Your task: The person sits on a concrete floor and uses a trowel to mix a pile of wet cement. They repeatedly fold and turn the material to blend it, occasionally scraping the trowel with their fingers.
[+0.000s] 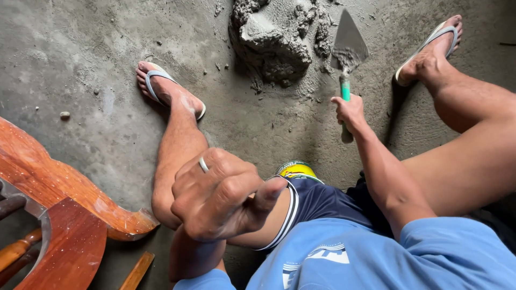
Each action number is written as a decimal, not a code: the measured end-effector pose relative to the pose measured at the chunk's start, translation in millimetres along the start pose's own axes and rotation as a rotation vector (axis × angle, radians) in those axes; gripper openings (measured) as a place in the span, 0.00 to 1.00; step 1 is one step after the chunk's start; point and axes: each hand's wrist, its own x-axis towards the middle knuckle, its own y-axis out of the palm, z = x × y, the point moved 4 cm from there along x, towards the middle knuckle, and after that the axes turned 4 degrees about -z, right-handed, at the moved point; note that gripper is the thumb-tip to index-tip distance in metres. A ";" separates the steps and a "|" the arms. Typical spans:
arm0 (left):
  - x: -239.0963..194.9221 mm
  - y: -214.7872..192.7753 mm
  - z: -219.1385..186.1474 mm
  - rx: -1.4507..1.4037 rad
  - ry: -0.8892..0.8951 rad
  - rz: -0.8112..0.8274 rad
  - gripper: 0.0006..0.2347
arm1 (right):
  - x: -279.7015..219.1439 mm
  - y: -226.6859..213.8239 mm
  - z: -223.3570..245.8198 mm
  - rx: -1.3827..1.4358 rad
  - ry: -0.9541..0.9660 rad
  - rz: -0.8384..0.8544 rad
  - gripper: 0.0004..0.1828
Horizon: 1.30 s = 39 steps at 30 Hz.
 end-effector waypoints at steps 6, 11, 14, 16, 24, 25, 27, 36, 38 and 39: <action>9.5 1.7 0.5 -0.038 -0.038 0.030 0.12 | 19.1 13.4 -18.9 0.076 0.297 0.134 0.23; 3.4 14.9 15.1 -0.047 -0.083 -0.210 0.15 | 77.3 23.1 85.4 -0.305 0.086 0.360 0.04; 7.7 18.0 17.4 -0.040 -0.089 -0.207 0.15 | 91.8 43.2 170.5 -0.530 -0.055 0.377 0.11; 12.7 14.8 16.6 -0.027 -0.099 -0.176 0.16 | 92.2 70.4 200.5 -0.607 -0.095 0.368 0.15; 16.9 23.9 11.7 0.034 -0.045 0.088 0.14 | -40.3 154.8 143.9 -0.573 -0.357 0.343 0.13; 12.6 24.1 12.0 0.032 -0.041 0.094 0.14 | -43.3 154.5 132.4 -0.566 -0.354 0.342 0.13; 5.7 25.1 15.5 0.013 -0.033 0.104 0.13 | -48.2 157.5 112.5 -0.831 -0.433 0.391 0.10; -3.8 4.5 9.7 -0.010 -0.053 0.032 0.11 | -56.2 55.4 46.2 -0.081 -0.281 0.227 0.05; -2.6 4.4 5.2 0.000 -0.042 0.039 0.11 | -39.4 39.7 18.3 0.000 -0.164 0.168 0.04; -1.2 5.6 3.5 0.010 -0.030 0.048 0.12 | -29.0 30.7 3.5 0.083 -0.046 0.109 0.05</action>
